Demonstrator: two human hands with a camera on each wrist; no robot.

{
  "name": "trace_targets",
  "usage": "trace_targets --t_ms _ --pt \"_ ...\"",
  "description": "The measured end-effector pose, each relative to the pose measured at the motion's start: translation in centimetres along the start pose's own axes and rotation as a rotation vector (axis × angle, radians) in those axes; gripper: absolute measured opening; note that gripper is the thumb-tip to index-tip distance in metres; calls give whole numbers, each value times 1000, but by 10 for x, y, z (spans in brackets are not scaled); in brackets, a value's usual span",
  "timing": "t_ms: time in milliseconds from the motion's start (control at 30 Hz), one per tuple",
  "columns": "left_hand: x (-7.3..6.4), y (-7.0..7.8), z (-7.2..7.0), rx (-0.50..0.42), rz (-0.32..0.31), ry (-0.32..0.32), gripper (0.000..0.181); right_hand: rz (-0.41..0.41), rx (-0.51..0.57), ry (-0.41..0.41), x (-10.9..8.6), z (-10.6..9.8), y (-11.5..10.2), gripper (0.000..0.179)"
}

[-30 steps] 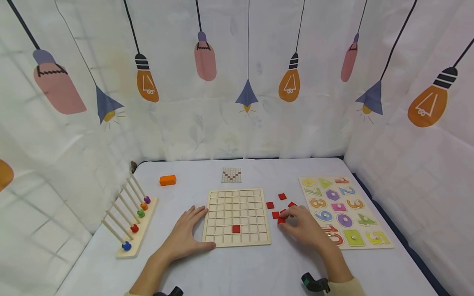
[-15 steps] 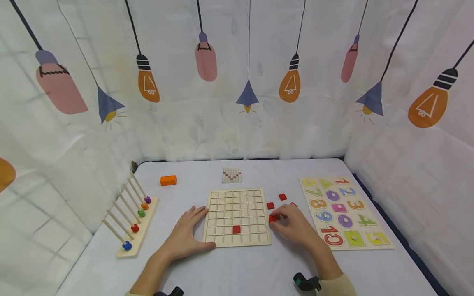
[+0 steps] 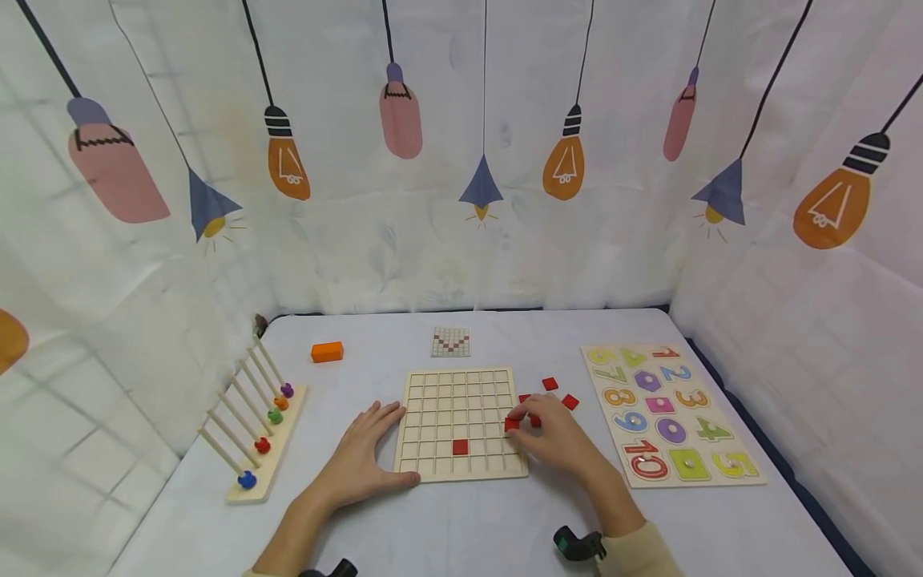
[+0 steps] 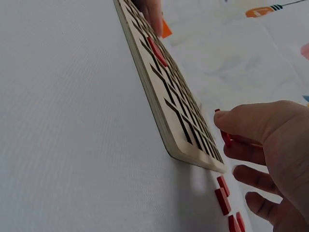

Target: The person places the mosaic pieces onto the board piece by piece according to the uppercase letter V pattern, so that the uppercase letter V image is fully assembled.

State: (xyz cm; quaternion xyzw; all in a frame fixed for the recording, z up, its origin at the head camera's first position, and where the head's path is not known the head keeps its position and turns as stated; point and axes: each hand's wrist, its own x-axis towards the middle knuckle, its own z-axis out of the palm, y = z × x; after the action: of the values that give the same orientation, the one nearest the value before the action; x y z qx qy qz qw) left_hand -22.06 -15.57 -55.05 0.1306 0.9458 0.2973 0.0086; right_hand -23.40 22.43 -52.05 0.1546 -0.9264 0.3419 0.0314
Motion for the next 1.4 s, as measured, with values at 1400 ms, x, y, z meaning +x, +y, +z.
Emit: trace_targets --t_ms 1400 --pt "-1 1 -2 11 29 9 122 -115 30 -91 33 53 -47 17"
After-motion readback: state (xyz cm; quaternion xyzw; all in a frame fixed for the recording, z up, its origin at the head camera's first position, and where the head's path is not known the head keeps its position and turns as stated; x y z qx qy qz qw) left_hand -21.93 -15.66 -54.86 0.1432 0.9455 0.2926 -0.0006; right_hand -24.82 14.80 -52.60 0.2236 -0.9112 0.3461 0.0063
